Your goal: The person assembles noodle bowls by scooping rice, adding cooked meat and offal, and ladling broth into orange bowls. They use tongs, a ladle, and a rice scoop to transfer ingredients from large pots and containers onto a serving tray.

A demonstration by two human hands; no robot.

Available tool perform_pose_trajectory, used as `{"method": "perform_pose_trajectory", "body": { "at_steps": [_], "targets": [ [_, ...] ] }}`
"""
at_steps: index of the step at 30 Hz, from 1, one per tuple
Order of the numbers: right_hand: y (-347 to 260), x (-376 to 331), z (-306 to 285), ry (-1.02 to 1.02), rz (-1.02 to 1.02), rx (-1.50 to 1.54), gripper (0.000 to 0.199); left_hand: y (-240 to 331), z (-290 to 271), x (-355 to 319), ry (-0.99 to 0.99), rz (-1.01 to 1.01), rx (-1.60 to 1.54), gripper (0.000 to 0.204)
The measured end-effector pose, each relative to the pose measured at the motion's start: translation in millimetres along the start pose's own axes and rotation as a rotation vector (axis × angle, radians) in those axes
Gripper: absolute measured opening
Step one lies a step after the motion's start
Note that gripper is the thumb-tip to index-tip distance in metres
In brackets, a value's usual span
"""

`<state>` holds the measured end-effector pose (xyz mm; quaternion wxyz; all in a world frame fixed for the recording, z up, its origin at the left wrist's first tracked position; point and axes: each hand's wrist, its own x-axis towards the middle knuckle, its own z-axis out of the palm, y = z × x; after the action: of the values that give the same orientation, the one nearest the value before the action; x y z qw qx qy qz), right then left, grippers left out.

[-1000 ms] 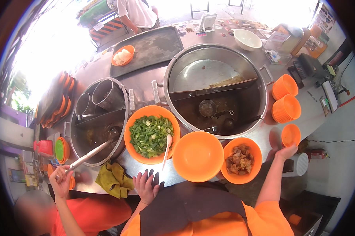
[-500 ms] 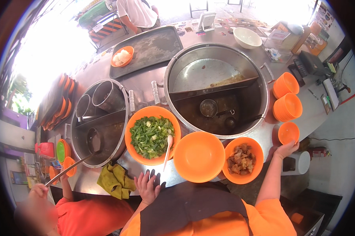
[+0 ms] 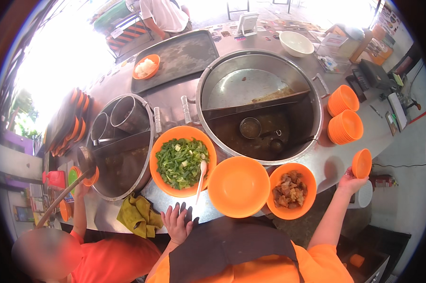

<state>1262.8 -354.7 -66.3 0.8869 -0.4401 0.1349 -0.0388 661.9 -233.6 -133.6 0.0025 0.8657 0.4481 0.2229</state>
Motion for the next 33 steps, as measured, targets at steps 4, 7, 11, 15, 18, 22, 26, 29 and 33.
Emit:
{"method": "perform_pose_trajectory", "body": {
  "at_steps": [4,7,11,15,18,22,26,29,33],
  "targets": [
    [-6.6,6.9,-10.5,-0.046,-0.003,0.110,0.038,1.0,-0.8,1.0,0.004,0.011,-0.006,0.042],
    [-9.7,25.6,-19.2,-0.092,-0.015,0.205,0.036,1.8,-2.5,2.9,0.004,0.014,-0.017,0.042],
    [-19.9,44.5,-23.4,-0.249,-0.072,0.190,0.043,7.1,-8.3,2.5,-0.017,-0.060,-0.008,0.043],
    [-30.1,32.4,-11.5,-0.463,-0.078,0.160,0.042,9.7,-13.1,3.4,-0.003,-0.080,-0.002,0.046],
    [-37.2,12.8,12.5,-0.418,-0.147,0.123,0.042,11.1,-14.0,3.3,-0.029,-0.100,-0.017,0.046],
    [-48.8,-14.1,30.8,-0.442,-0.020,0.206,0.039,10.8,-11.0,4.1,0.068,-0.052,-0.032,0.044],
    [-56.3,-30.9,39.5,-0.500,-0.013,0.163,0.039,10.9,-10.4,2.7,0.049,-0.050,-0.029,0.041],
    [-56.5,-37.3,41.4,-0.484,-0.008,0.179,0.039,10.1,-9.7,3.0,0.042,-0.044,-0.048,0.041],
    [-54.8,-37.3,38.2,-0.520,0.006,0.212,0.038,10.3,-9.7,4.0,0.050,-0.038,-0.056,0.041]
  ]
}}
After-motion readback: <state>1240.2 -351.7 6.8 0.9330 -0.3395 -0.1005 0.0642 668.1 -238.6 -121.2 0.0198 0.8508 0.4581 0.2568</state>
